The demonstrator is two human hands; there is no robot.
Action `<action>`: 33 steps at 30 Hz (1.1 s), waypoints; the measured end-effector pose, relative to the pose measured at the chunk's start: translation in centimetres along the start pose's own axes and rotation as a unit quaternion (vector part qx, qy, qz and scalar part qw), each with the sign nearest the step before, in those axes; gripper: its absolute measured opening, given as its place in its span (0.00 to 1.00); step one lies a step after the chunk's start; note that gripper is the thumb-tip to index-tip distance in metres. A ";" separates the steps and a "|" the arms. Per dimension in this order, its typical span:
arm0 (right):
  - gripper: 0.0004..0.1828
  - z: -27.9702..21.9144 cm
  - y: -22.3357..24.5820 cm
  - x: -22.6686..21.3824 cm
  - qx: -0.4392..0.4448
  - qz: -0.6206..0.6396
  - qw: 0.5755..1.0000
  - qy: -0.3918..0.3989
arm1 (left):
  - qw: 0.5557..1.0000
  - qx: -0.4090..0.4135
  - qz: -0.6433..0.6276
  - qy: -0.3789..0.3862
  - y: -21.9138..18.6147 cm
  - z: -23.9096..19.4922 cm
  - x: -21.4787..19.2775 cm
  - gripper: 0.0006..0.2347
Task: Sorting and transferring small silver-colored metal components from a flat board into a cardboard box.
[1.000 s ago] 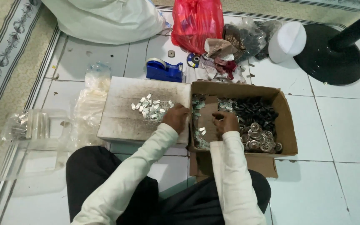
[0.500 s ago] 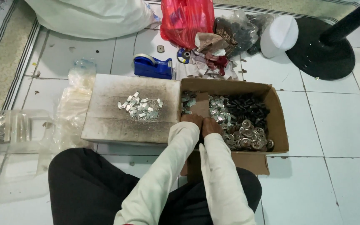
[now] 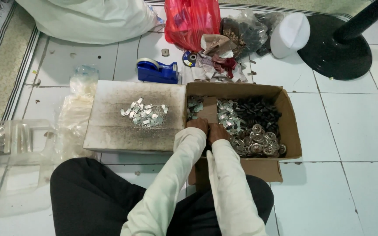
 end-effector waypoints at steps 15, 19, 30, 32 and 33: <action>0.16 3.6 -2.7 1.9 0.007 0.021 1.000 -0.021 | 0.943 -0.063 -0.328 0.015 3.1 -3.3 -6.9 0.04; 0.09 1.9 -1.1 -0.2 -0.016 0.172 0.981 -0.091 | 0.890 -0.062 -0.445 -0.074 5.4 -5.1 -7.4 0.07; 0.17 -3.6 6.7 -3.4 -0.073 0.735 0.667 -0.091 | 0.633 -0.110 -0.753 -0.139 14.8 -9.9 -9.9 0.09; 0.16 -4.3 7.5 -3.8 -0.075 0.730 0.672 -0.094 | 0.627 -0.113 -0.757 -0.146 15.0 -10.4 -10.2 0.09; 0.15 -4.6 7.8 -4.0 -0.075 0.726 0.677 -0.097 | 0.622 -0.116 -0.760 -0.151 15.1 -10.7 -10.3 0.09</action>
Point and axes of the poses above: each hand's wrist, its own z-axis towards the middle knuckle, its own x-axis out of the palm, y = z × x, the point moved 5 cm from there along z, towards the middle knuckle, and after that the axes turned 12 degrees about z, right-handed, at the moved point
